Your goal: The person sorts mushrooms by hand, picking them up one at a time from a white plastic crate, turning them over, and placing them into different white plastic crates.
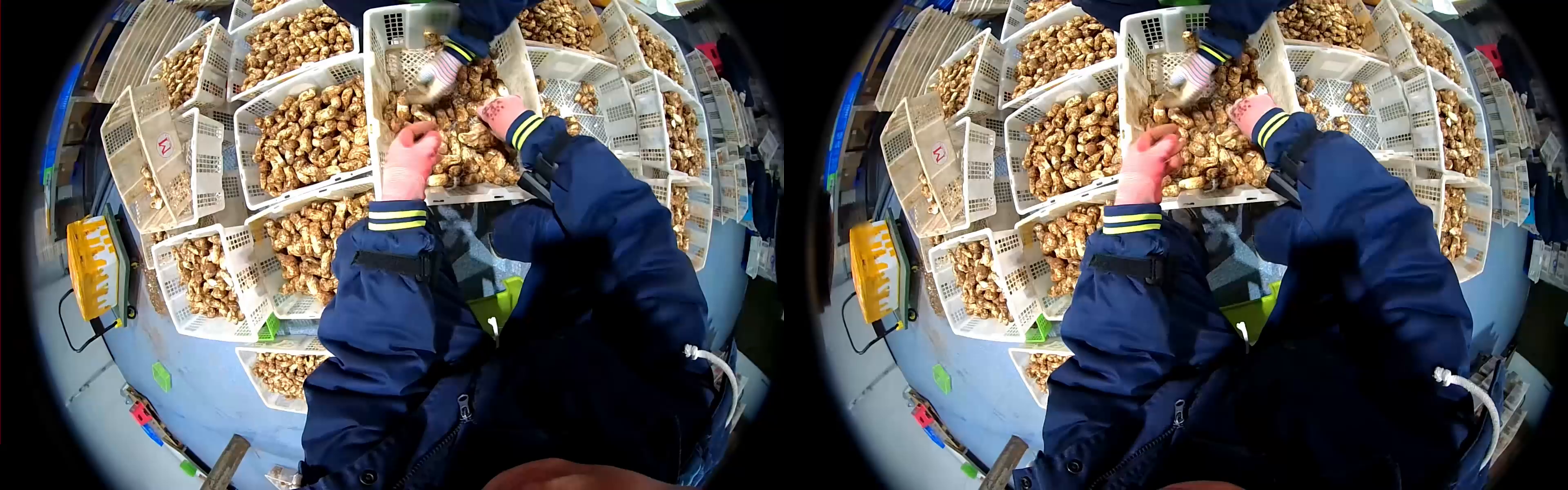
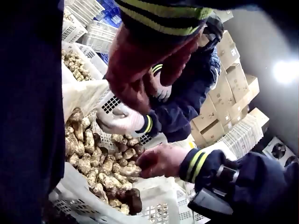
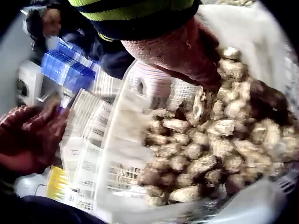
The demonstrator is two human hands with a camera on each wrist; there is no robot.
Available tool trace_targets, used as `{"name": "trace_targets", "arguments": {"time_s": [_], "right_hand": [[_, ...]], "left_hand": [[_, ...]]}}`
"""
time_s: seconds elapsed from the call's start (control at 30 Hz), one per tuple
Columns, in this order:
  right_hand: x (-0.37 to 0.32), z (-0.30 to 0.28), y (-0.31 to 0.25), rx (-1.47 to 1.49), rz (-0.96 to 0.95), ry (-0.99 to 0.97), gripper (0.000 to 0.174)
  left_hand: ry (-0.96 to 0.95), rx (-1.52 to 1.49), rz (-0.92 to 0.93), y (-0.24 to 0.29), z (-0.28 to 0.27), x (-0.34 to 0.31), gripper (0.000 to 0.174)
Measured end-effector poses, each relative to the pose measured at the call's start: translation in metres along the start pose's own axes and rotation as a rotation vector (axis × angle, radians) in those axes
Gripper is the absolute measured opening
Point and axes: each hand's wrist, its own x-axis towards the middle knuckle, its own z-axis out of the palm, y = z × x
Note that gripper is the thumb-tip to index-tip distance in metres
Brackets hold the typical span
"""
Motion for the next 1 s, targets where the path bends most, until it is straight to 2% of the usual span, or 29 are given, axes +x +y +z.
{"name": "trace_targets", "arguments": {"time_s": [0.03,0.1,0.13,0.17,0.23,0.3,0.37,0.4,0.43,0.5,0.53,0.57,0.63,0.7,0.77,0.83,0.87,1.0], "right_hand": [[-0.007,-0.013,0.002,0.105,-0.027,0.139,0.025],[-0.021,-0.034,0.0,0.36,-0.19,0.408,0.026],[-0.023,-0.039,-0.002,0.348,-0.275,0.51,0.021],[-0.022,-0.039,-0.006,0.391,-0.299,0.559,0.02],[-0.043,-0.078,-0.015,0.464,-0.358,0.592,0.02],[-0.048,-0.087,-0.017,0.5,-0.309,0.619,0.021],[-0.053,-0.097,-0.016,1.092,-0.13,0.569,0.025],[-0.051,-0.095,-0.011,1.248,-0.165,0.607,0.027],[-0.047,-0.091,-0.008,1.433,-0.084,0.551,0.028],[-0.051,-0.094,-0.004,1.69,0.019,0.534,0.029],[-0.046,-0.084,-0.003,1.784,-0.064,0.573,0.029],[-0.048,-0.086,-0.003,1.762,-0.033,0.499,0.028],[-0.047,-0.087,-0.009,1.739,-0.094,0.343,0.027],[-0.047,-0.088,-0.018,1.531,-0.179,0.52,0.026],[-0.051,-0.093,-0.014,1.494,-0.167,0.387,0.026],[-0.05,-0.091,-0.012,1.518,-0.15,0.472,0.026],[-0.052,-0.093,-0.01,1.476,-0.103,0.521,0.026],[-0.044,-0.081,-0.007,1.555,-0.061,0.499,0.029]], "left_hand": [[0.023,0.307,0.005,0.0,0.003,0.0,0.037],[0.023,0.488,0.116,-0.02,0.006,0.006,0.044],[-0.025,0.505,0.157,-0.029,0.005,0.01,0.044],[-0.075,0.521,0.197,-0.035,0.005,0.012,0.045],[0.007,0.651,0.199,-0.032,0.007,0.009,0.038],[-0.005,0.588,0.247,-0.036,0.002,0.017,0.032],[-0.077,0.029,-0.069,-0.006,0.011,-0.002,0.029],[-0.085,-0.056,-0.076,-0.002,0.011,-0.004,0.027],[-0.096,-0.149,-0.073,0.0,0.012,-0.006,0.027],[-0.254,-0.347,-0.031,0.003,0.012,-0.006,0.028],[-0.26,-0.345,-0.028,0.004,0.014,-0.008,0.028],[-0.28,-0.371,-0.001,0.008,0.016,-0.012,0.032],[-0.298,-0.395,0.026,0.01,0.017,-0.014,0.036],[-0.275,-0.371,0.008,0.003,0.015,-0.01,0.038],[-0.263,-0.366,0.026,-0.001,0.012,-0.008,0.039],[-0.229,-0.296,0.038,0.007,0.012,-0.012,0.027],[-0.248,-0.307,0.072,0.008,0.01,-0.013,0.026],[-0.188,-0.238,0.08,0.01,0.012,-0.014,0.025]]}}
